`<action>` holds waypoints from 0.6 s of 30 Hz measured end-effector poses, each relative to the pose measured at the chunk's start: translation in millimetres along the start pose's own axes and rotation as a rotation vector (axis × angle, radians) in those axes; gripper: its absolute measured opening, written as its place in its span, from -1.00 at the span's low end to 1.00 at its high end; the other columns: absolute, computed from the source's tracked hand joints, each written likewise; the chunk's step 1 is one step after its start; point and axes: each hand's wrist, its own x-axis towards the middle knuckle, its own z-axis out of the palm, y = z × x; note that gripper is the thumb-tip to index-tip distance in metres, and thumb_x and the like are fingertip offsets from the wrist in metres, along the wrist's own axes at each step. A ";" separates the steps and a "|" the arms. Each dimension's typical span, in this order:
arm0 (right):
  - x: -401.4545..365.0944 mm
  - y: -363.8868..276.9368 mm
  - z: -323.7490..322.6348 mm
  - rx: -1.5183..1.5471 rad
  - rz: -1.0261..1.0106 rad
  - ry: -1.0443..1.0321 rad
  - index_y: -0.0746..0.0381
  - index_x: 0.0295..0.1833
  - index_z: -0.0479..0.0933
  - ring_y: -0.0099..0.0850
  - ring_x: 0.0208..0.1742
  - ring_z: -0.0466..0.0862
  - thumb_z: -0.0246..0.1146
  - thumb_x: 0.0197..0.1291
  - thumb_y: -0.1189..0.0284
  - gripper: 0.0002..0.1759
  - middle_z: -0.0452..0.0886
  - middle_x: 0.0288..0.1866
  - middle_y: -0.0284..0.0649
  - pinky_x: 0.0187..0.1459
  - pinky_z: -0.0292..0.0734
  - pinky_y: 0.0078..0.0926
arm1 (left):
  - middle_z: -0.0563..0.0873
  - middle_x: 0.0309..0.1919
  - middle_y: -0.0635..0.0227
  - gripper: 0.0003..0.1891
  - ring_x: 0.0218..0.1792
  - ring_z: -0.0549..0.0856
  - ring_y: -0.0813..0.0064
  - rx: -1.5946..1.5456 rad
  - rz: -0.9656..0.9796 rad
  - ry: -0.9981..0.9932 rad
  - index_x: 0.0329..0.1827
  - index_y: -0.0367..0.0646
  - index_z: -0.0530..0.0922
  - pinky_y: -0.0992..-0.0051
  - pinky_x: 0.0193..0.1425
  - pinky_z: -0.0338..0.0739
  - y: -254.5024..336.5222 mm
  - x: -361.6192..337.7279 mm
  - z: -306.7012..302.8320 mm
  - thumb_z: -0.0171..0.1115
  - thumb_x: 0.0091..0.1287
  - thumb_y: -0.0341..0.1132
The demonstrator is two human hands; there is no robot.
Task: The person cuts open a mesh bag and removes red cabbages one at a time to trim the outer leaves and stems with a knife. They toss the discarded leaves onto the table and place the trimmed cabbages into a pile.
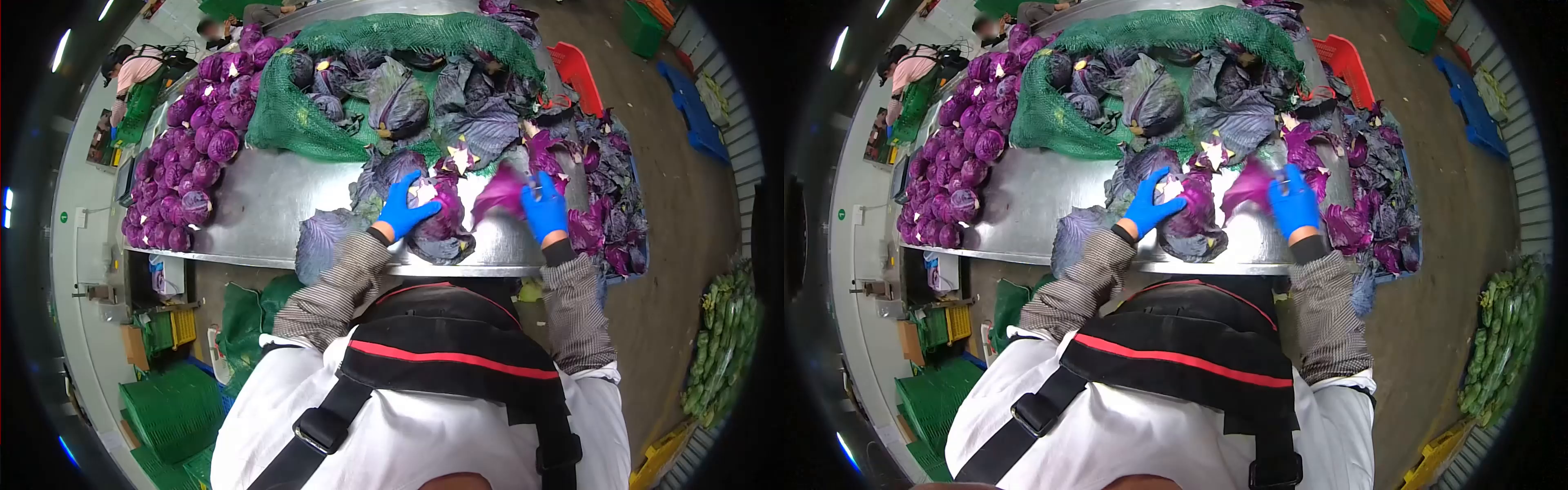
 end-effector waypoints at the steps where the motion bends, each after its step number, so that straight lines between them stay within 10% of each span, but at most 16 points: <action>1: 12.8 22.1 -6.0 -0.173 0.061 0.076 0.13 0.09 0.36 -0.04 -0.32 0.62 0.20 0.08 0.20 -0.53 0.62 -0.30 -0.03 -0.29 0.52 -0.21 | 0.35 0.13 0.00 -0.12 0.19 0.36 0.13 -0.025 0.121 -0.155 0.28 -0.10 0.25 0.26 0.28 0.23 2.3 -0.9 -10.3 0.44 -0.10 0.04; 7: 8.1 -20.6 43.5 0.022 -0.216 -0.398 -0.05 0.37 0.11 -0.03 0.08 0.49 0.15 0.04 -0.12 -0.19 0.40 0.16 0.07 0.01 0.43 -0.21 | 0.38 0.09 0.05 -0.20 0.15 0.36 0.03 0.168 0.709 -0.315 0.22 -0.11 0.30 0.24 0.25 0.25 62.9 12.6 -9.2 0.44 -0.15 -0.13; 11: 5.0 -29.1 70.9 0.097 -0.033 -0.468 0.06 0.29 0.22 0.02 -0.01 0.54 0.08 0.10 -0.14 -0.26 0.53 -0.01 0.08 -0.01 0.43 -0.21 | 0.44 0.06 0.06 -0.31 0.13 0.42 0.12 -0.004 0.122 -0.038 0.19 -0.20 0.34 0.29 0.25 0.28 20.6 -5.7 -7.8 0.41 -0.01 -0.15; 18: -10.9 -51.9 53.1 -0.349 -0.285 -0.314 0.10 0.05 0.39 -0.07 -0.26 0.60 -0.08 0.26 0.16 -0.64 0.55 -0.18 -0.05 -0.23 0.51 -0.17 | 0.37 0.09 -0.09 0.03 0.10 0.40 -0.05 0.357 0.176 0.036 0.27 -0.20 0.17 0.18 0.20 0.31 37.7 -3.1 8.6 0.49 -0.26 0.07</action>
